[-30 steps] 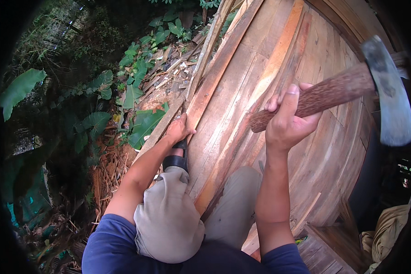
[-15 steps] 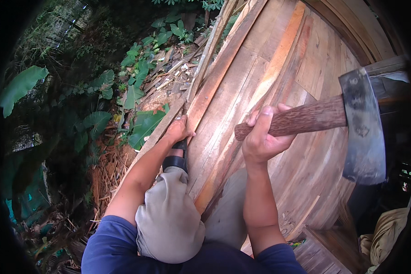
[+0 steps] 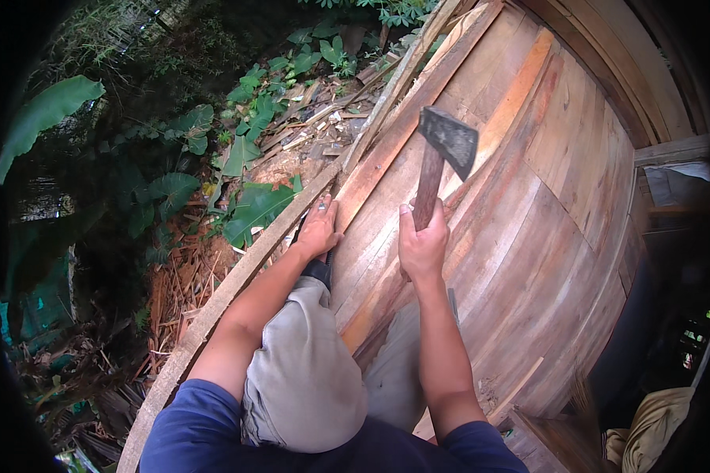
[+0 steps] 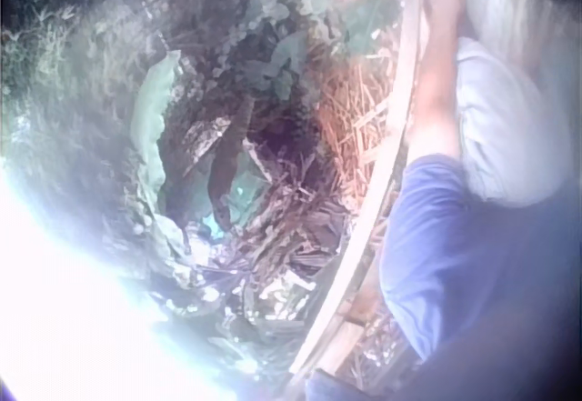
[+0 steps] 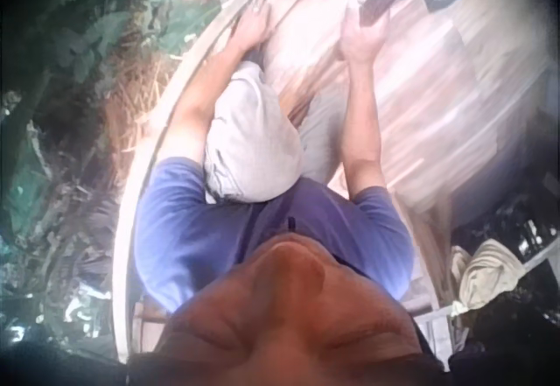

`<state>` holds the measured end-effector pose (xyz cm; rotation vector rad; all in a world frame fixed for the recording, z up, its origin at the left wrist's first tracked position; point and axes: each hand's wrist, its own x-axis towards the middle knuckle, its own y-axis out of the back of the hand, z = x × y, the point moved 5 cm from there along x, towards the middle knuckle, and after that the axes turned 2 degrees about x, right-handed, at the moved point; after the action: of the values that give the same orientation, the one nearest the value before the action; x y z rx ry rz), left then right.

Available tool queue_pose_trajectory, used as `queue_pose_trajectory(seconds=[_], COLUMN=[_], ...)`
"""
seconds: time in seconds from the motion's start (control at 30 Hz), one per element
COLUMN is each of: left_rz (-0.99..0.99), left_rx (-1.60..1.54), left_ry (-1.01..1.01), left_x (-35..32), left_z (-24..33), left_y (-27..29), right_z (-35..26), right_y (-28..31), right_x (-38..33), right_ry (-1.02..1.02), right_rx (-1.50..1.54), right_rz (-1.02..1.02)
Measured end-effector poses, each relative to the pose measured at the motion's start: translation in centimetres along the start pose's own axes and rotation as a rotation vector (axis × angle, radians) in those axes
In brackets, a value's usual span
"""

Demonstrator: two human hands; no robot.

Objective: The person constructs the hull of a wooden boat by hand. They select and position long wooden planks along the curved frame, then use a hammer to drive nails into the planks to secure them to the structure.

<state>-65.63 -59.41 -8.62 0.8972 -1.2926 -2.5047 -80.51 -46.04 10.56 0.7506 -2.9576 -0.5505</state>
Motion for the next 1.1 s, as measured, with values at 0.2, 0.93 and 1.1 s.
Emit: queue_pose_trajectory(seconds=[0.2, 0.93, 1.1], left_rz=[0.032, -0.067, -0.098], left_rx=[-0.089, 0.003, -0.035], left_ry=[0.01, 0.487, 0.452], left_x=[-5.5, -34.1, -33.5], left_z=[-1.3, -13.0, -12.3], left_y=[0.3, -14.7, -12.5], right_z=[-3.2, 1.4, -7.6], right_y=[0.8, -1.7, 0.0], right_x=[0.6, 2.0, 1.7], right_ry=[0.298, -0.071, 0.503], right_rx=[0.474, 0.067, 0.544], right_rz=[0.195, -0.145, 0.179])
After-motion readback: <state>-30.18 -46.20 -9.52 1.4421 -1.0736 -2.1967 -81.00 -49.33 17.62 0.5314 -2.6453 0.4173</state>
